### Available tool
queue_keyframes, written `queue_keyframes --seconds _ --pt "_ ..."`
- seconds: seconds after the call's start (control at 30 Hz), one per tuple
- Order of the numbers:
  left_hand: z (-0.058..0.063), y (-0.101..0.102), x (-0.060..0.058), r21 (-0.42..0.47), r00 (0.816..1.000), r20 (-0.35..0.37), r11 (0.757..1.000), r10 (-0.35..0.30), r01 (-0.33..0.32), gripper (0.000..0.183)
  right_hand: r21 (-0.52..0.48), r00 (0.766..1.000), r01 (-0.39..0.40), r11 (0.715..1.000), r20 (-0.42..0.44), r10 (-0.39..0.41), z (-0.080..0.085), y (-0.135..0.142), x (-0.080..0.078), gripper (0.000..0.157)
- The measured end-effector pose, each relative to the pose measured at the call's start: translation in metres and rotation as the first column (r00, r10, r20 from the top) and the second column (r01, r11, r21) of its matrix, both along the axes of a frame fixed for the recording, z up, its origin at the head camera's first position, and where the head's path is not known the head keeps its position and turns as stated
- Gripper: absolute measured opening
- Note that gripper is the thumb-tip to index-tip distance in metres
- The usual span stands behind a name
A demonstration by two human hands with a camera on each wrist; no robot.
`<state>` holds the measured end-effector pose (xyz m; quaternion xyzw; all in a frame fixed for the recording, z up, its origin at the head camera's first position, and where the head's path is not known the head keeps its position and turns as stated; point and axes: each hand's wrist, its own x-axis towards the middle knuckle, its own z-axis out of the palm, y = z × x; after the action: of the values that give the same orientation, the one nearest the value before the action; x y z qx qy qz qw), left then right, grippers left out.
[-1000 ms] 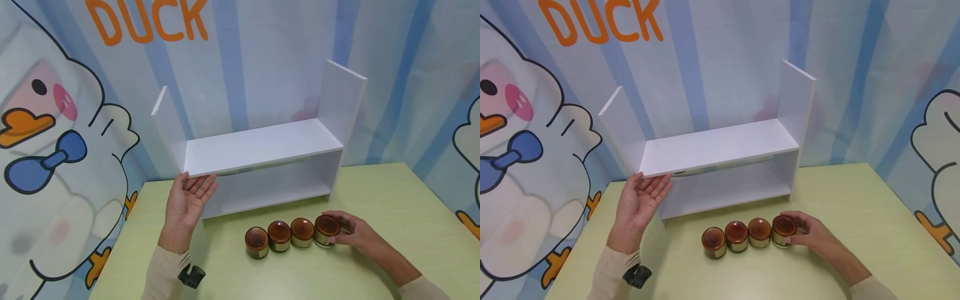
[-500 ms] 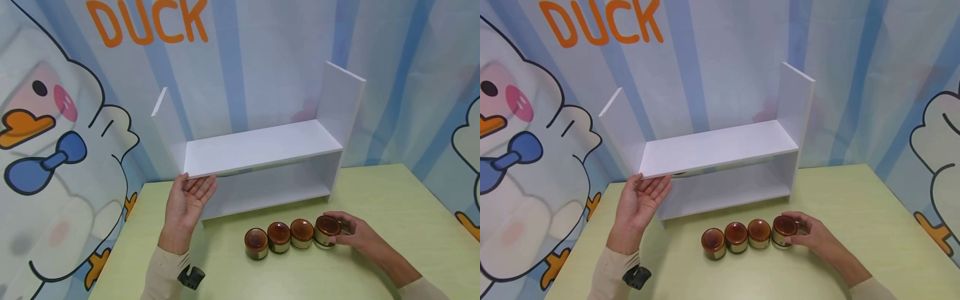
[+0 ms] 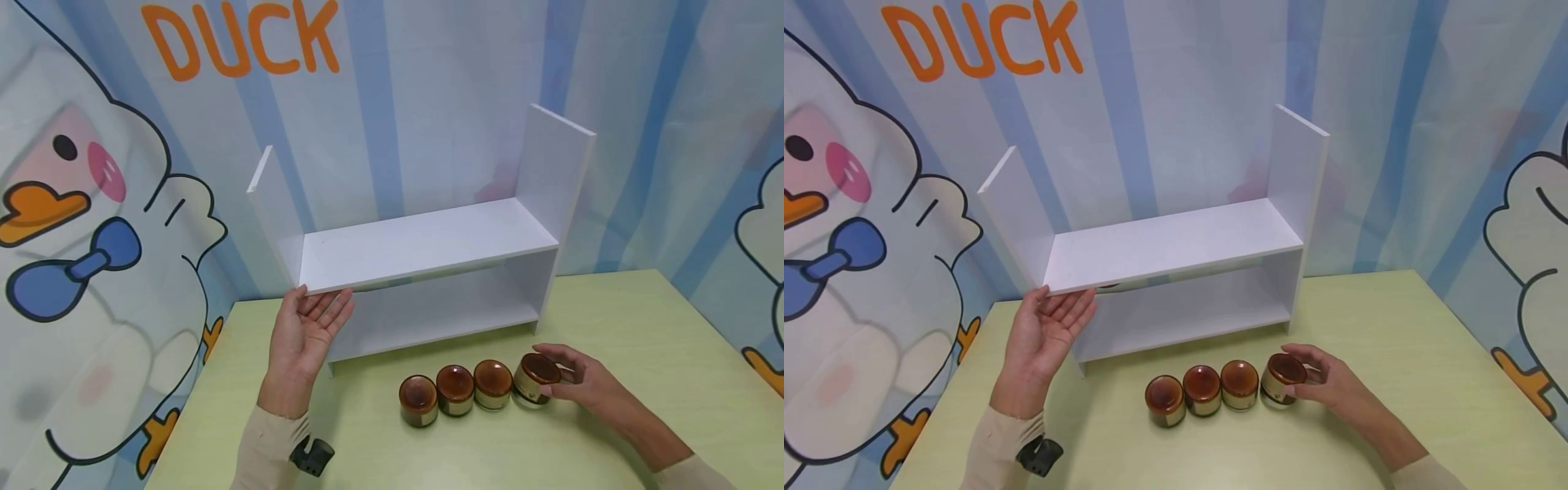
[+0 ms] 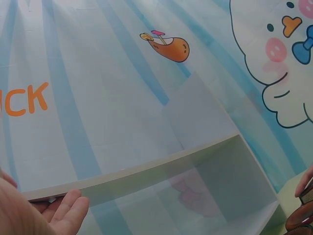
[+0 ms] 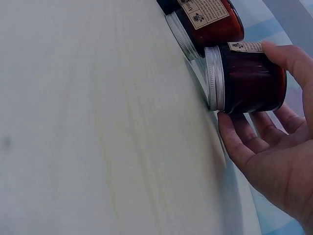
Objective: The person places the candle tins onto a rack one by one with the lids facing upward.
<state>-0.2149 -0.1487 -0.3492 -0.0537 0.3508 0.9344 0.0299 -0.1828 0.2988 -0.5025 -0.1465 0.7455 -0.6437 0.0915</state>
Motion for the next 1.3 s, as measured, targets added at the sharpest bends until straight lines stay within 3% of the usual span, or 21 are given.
queue_keyframes --seconds 0.57,1.03,1.3 --pt "0.000 0.000 0.000 0.005 1.000 0.002 1.000 0.006 -0.006 0.046 -0.002 0.999 -0.009 1.000 0.032 0.010 0.006 0.008 0.000 0.065" --pt "-0.001 0.001 -0.001 -0.005 1.000 0.012 1.000 0.015 -0.015 0.045 0.061 0.999 -0.028 0.998 0.019 0.027 0.009 0.015 0.000 0.065" --pt "-0.001 0.001 -0.001 0.000 1.000 0.008 1.000 0.014 -0.014 0.045 0.075 0.998 -0.024 0.997 0.054 0.020 0.011 0.014 0.000 0.065"
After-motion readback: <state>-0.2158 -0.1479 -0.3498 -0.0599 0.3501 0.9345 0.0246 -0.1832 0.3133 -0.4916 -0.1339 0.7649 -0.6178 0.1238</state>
